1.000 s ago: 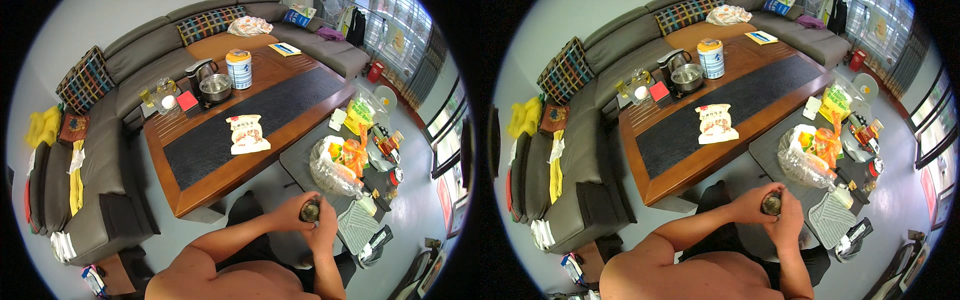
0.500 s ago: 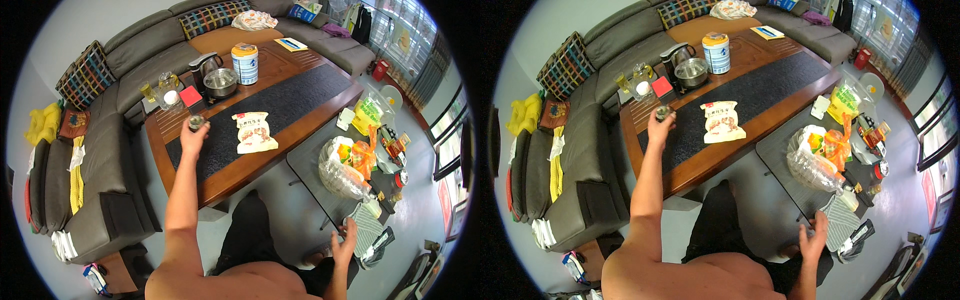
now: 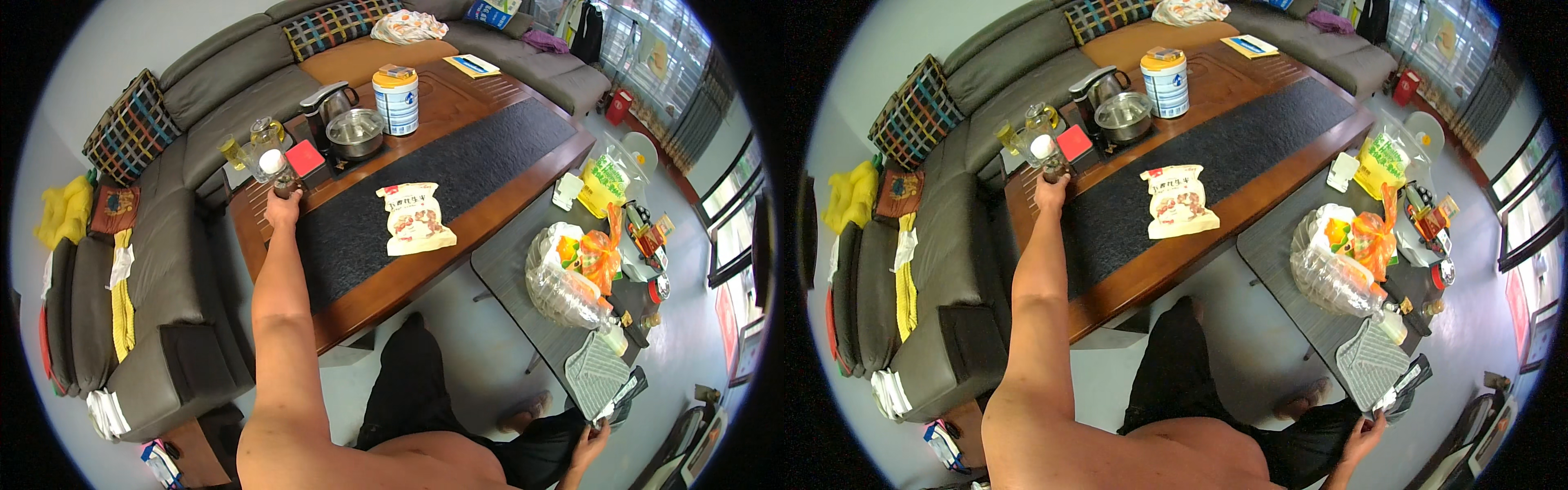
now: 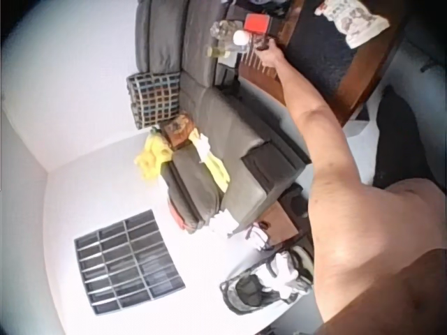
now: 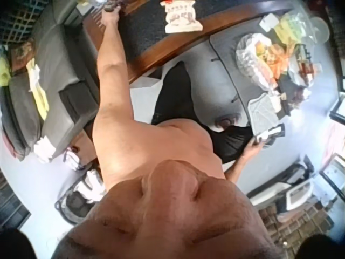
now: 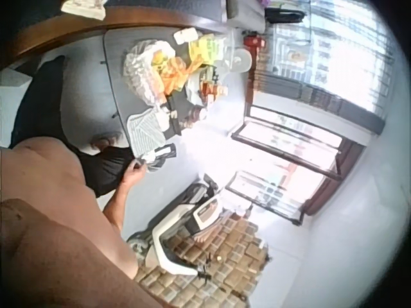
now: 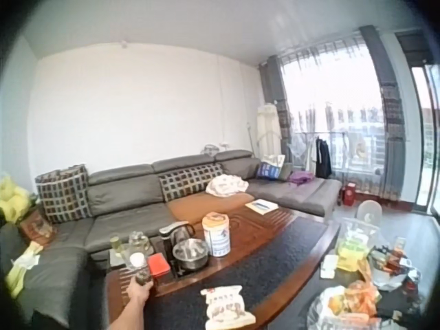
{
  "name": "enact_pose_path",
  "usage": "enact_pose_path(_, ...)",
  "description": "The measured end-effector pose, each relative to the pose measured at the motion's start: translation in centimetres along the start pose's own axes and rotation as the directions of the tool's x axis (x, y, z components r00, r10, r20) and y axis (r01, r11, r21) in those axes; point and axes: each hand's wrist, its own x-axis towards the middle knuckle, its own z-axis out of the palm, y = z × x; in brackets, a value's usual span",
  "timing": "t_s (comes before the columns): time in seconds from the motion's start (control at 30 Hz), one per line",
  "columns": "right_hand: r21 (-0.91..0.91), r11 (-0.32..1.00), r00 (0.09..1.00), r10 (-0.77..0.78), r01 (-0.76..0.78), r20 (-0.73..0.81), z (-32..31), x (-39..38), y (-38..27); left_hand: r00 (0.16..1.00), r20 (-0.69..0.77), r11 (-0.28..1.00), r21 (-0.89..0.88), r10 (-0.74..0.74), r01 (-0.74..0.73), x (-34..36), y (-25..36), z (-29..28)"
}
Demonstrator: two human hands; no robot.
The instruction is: The person sits at a cluttered table and organizes various items, including a small jar, snack packets, and a cloth. They wipe the jar with the cloth, move snack packets, and rearrange items on the table.
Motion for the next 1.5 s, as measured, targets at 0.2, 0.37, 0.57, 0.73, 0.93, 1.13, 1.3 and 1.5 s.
enact_pose_path(0.2, -0.129, 0.987, 0.995, -0.090, 0.094, 0.041, 1.1, -0.8, -0.2, 0.999, 0.023, 0.998, -0.051, -0.039, 0.040, 1.4, -1.0, 0.0)
enact_pose_path(0.37, -0.087, 0.993, 0.997, -0.072, 0.076, 0.041, 0.8, -0.9, -0.9, 0.998, 0.008, 0.998, -0.007, -0.063, 0.063, 0.5, -0.3, -0.4)
enact_pose_path(0.57, -0.117, 0.992, 0.996, -0.047, 0.056, 0.078, 0.8, -0.7, -1.3, 0.999, -0.010, 0.998, 0.031, 0.050, -0.050, 0.1, -1.5, -0.6)
enact_pose_path(0.73, -0.134, 0.990, 0.996, -0.032, 0.044, 0.085, 0.8, -0.7, -1.5, 0.998, 0.018, 0.997, -0.031, 0.065, -0.064, 1.0, -0.8, 0.2)
enact_pose_path(0.93, -0.117, 0.992, 0.996, -0.024, 0.035, 0.089, 0.9, -0.4, -2.0, 0.993, -0.030, 0.979, -0.166, 0.110, -0.114, 0.6, -0.9, 0.3)
enact_pose_path(1.13, -0.049, 0.995, 0.988, -0.087, 0.081, -0.131, 1.6, -0.8, -0.4, 0.895, 0.374, 0.508, -0.835, 0.242, 0.211, -5.0, 2.2, -3.5)
enact_pose_path(1.3, 0.135, 0.989, 0.994, -0.051, 0.064, -0.101, 3.3, -0.8, -9.8, 0.531, 0.414, 0.086, -0.840, 0.740, 0.535, -18.1, 8.7, -7.0)
enact_pose_path(1.5, 0.607, 0.790, 0.968, -0.209, 0.084, 0.138, 6.0, -0.4, -24.1, 0.225, 0.569, 0.243, -0.629, 0.791, 0.739, -33.0, 12.9, -6.2)
